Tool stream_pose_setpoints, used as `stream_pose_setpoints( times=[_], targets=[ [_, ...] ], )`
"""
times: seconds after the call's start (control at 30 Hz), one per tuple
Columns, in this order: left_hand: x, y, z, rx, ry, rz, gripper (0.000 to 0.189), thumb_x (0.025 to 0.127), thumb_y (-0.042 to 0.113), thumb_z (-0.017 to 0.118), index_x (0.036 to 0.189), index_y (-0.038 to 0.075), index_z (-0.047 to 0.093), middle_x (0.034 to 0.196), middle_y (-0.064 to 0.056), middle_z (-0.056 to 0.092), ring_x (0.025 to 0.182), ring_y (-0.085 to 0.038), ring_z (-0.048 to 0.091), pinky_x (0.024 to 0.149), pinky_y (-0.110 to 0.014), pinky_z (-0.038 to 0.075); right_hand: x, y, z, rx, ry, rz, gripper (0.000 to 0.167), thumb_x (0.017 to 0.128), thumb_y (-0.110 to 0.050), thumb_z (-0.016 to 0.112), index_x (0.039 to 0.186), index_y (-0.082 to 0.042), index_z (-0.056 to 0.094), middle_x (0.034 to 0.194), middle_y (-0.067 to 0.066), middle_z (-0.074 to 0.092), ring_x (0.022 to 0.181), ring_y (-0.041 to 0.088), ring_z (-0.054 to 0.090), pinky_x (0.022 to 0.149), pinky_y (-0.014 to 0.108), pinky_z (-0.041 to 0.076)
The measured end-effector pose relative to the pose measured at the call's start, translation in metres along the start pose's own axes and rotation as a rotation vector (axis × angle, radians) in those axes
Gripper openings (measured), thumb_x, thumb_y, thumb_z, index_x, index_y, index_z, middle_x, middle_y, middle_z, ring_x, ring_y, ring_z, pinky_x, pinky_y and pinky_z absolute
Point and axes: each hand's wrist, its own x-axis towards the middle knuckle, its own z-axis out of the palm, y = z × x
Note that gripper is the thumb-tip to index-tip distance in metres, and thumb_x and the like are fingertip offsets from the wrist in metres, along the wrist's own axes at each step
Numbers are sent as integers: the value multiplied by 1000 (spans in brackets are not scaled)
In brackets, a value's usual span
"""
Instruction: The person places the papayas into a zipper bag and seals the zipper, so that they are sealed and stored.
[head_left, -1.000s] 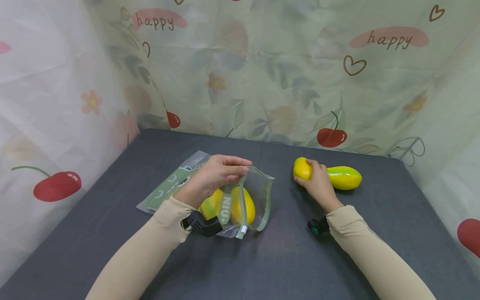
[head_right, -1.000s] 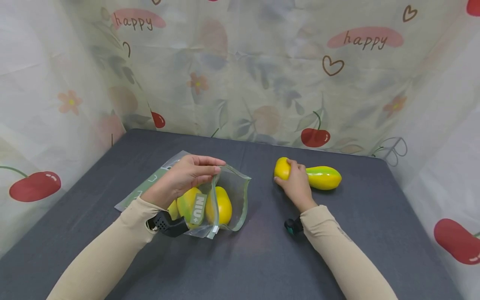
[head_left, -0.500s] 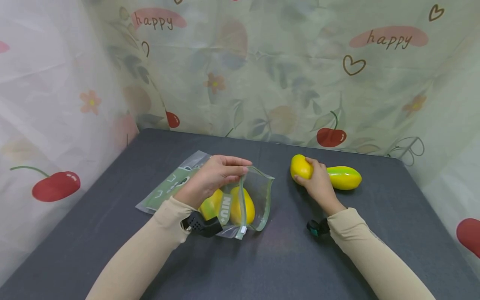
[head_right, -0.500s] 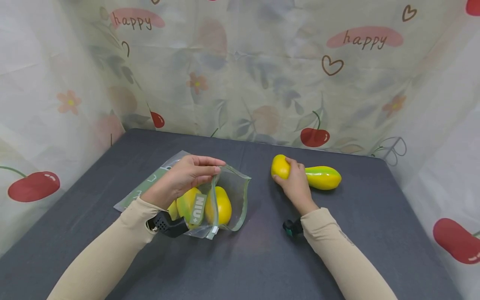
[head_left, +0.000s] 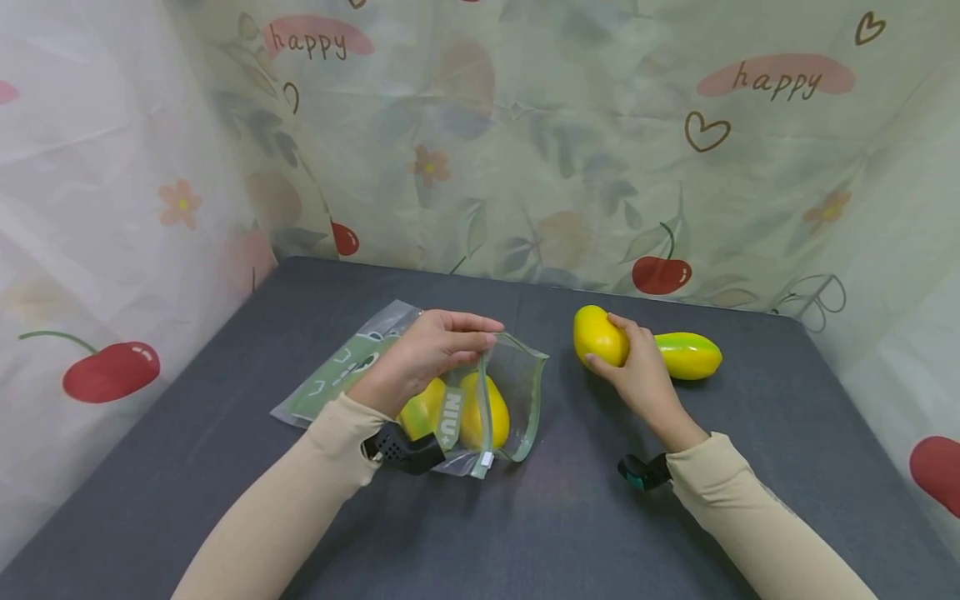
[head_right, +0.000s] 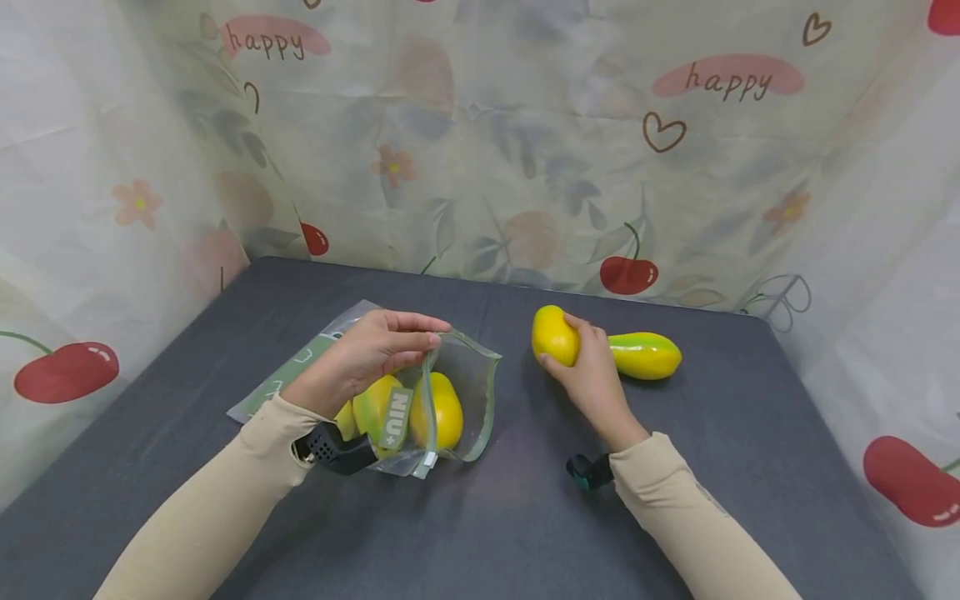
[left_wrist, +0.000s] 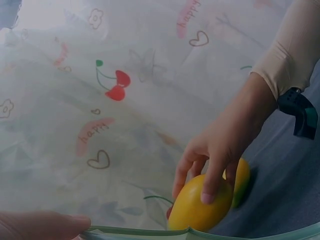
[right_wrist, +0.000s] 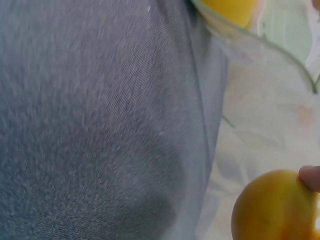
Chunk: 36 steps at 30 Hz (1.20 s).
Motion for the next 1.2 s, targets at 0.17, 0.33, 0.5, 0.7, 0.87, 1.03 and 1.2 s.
stream_pose_setpoints(
  times=[0.17,0.33,0.5,0.7,0.87,1.03,1.2],
  targets=[
    [-1,1,0,-9,-1,-3,29,92,9,65,120,2,67,129,-15,60,81,-10,57,78,-21,52,-9,-7,-2,7,13,-57,69,90,-21,69,147,-1,35,136,26,42,111,38,45,95,54,41],
    [-1,1,0,-11,2,-6,29,92,9,65,120,1,67,129,-17,59,80,-10,57,77,-21,52,-18,-16,-5,17,16,-102,68,89,-19,70,147,-2,37,138,24,43,116,38,45,98,54,41],
    [-1,1,-1,-8,1,3,29,92,9,65,120,1,67,127,-17,60,78,-10,57,77,-21,52,-29,-24,-9,39,15,-130,68,88,-16,72,146,-2,38,139,23,44,119,37,44,98,54,42],
    [-1,1,-2,0,-3,1,29,92,11,66,120,3,67,121,-14,62,78,-11,57,77,-22,51,-42,-30,-12,44,10,-151,70,87,-16,73,146,-4,38,138,20,44,117,34,45,90,50,48],
    [-2,2,-2,7,-6,1,31,92,12,66,122,2,66,119,-12,63,79,-11,56,77,-21,51,-53,-34,-13,57,10,-167,70,86,-17,74,146,-6,39,135,18,46,115,32,46,87,50,51],
    [-2,1,-3,4,-7,4,29,93,12,65,121,3,67,119,-12,63,78,-11,56,77,-21,51,-67,-38,-16,64,4,-184,70,85,-18,76,145,-7,40,132,15,46,114,29,47,88,50,52],
    [-2,0,-3,-2,-4,15,28,93,11,65,119,2,67,124,-12,62,81,-11,57,76,-20,51,-80,-40,-17,58,-7,-204,71,84,-18,76,145,-10,41,133,13,46,116,27,47,87,48,54]
  ],
)
